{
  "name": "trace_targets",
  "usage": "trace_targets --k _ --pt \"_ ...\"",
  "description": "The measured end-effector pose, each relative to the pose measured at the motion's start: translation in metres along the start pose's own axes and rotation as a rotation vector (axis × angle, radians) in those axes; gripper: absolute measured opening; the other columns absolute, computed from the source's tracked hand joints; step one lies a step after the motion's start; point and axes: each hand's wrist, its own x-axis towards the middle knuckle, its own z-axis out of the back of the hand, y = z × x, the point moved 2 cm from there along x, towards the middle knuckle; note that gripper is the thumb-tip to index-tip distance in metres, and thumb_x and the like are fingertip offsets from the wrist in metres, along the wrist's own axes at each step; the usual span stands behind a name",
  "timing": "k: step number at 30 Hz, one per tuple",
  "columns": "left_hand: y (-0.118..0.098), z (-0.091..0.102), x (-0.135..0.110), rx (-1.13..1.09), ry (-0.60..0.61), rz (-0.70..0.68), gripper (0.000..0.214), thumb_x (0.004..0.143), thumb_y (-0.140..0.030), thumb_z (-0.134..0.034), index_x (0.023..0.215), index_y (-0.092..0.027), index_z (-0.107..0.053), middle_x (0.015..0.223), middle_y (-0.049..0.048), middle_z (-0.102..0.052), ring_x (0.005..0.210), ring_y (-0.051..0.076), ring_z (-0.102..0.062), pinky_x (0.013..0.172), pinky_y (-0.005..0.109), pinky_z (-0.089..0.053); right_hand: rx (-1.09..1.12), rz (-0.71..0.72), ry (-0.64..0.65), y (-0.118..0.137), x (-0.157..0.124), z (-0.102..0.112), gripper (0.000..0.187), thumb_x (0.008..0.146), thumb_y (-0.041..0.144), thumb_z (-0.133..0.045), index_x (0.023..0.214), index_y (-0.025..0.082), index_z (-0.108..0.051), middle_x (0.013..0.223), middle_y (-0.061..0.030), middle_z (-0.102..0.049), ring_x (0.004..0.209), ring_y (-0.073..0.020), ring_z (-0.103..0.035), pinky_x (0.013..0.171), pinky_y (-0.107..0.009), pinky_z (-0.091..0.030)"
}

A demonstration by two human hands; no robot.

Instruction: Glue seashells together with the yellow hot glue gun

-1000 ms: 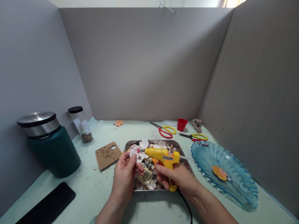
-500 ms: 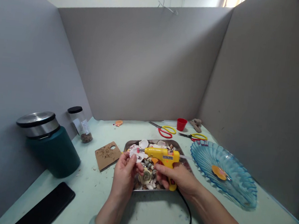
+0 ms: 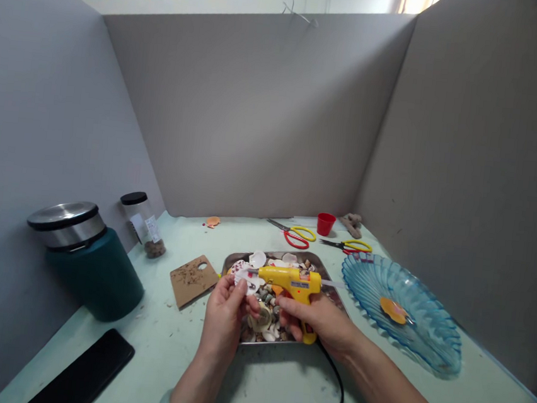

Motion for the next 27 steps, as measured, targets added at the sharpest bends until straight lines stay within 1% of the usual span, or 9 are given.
trace_targets --k 2,7,13,18,23,25,27 --pt "-0.0005 -0.0002 0.0001 0.005 0.001 -0.004 0.043 0.067 -0.042 -0.080 0.088 -0.018 -0.050 0.050 -0.0040 -0.062 0.039 0.010 -0.054 0.045 0.019 -0.042 0.001 -0.006 0.001 -0.0008 -0.0001 0.0006 0.032 0.079 0.047 -0.071 0.082 0.017 -0.063 0.065 0.0032 -0.065 0.042 -0.0044 -0.048 0.046 -0.020 -0.033" --pt "0.0000 -0.0005 0.0006 0.009 0.049 0.036 0.042 0.067 -0.040 -0.079 0.086 -0.018 -0.049 0.050 -0.0028 -0.062 0.040 0.010 -0.055 0.045 0.019 -0.042 0.006 0.012 -0.029 -0.0024 0.0002 0.0019 0.033 0.080 0.048 -0.070 0.075 0.016 -0.063 0.065 0.0033 -0.064 0.040 -0.0029 -0.046 0.047 -0.020 -0.033" --pt "-0.0010 -0.0014 0.0005 0.022 0.034 0.049 0.044 0.065 -0.041 -0.081 0.085 -0.018 -0.050 0.048 -0.0030 -0.062 0.037 0.010 -0.053 0.043 0.019 -0.041 -0.010 0.022 -0.039 -0.0032 0.0008 0.0020 0.035 0.079 0.051 -0.071 0.076 0.017 -0.064 0.065 0.0029 -0.064 0.041 -0.0035 -0.046 0.046 -0.020 -0.032" --pt "-0.0026 -0.0026 -0.0009 0.037 0.010 0.049 0.044 0.063 -0.042 -0.081 0.084 -0.018 -0.051 0.048 -0.0032 -0.061 0.038 0.010 -0.054 0.043 0.019 -0.041 -0.024 0.014 -0.039 -0.0016 0.0001 0.0015 0.033 0.079 0.049 -0.071 0.078 0.017 -0.064 0.064 0.0027 -0.064 0.041 -0.0039 -0.047 0.047 -0.020 -0.033" --pt "-0.0014 -0.0020 -0.0002 0.060 0.011 0.014 0.042 0.066 -0.042 -0.079 0.085 -0.018 -0.051 0.048 -0.0025 -0.062 0.039 0.010 -0.054 0.043 0.018 -0.042 -0.024 0.016 -0.032 -0.0015 -0.0005 0.0004 0.032 0.079 0.049 -0.071 0.079 0.017 -0.064 0.066 0.0025 -0.065 0.041 -0.0043 -0.048 0.047 -0.020 -0.033" --pt "-0.0011 -0.0026 -0.0007 0.075 0.022 0.015 0.041 0.068 -0.042 -0.078 0.086 -0.018 -0.050 0.048 -0.0019 -0.063 0.038 0.010 -0.053 0.043 0.018 -0.042 -0.035 0.024 -0.047 -0.0014 0.0000 -0.0001 0.033 0.080 0.050 -0.070 0.078 0.017 -0.064 0.064 0.0028 -0.064 0.041 -0.0043 -0.047 0.046 -0.020 -0.033" --pt "-0.0009 -0.0034 -0.0017 0.092 0.034 0.007 0.041 0.070 -0.043 -0.077 0.088 -0.017 -0.050 0.049 -0.0015 -0.063 0.038 0.010 -0.052 0.043 0.018 -0.042 -0.022 0.048 -0.102 -0.0006 0.0008 -0.0002 0.033 0.079 0.050 -0.070 0.077 0.017 -0.064 0.061 0.0031 -0.062 0.041 -0.0051 -0.046 0.045 -0.021 -0.034"
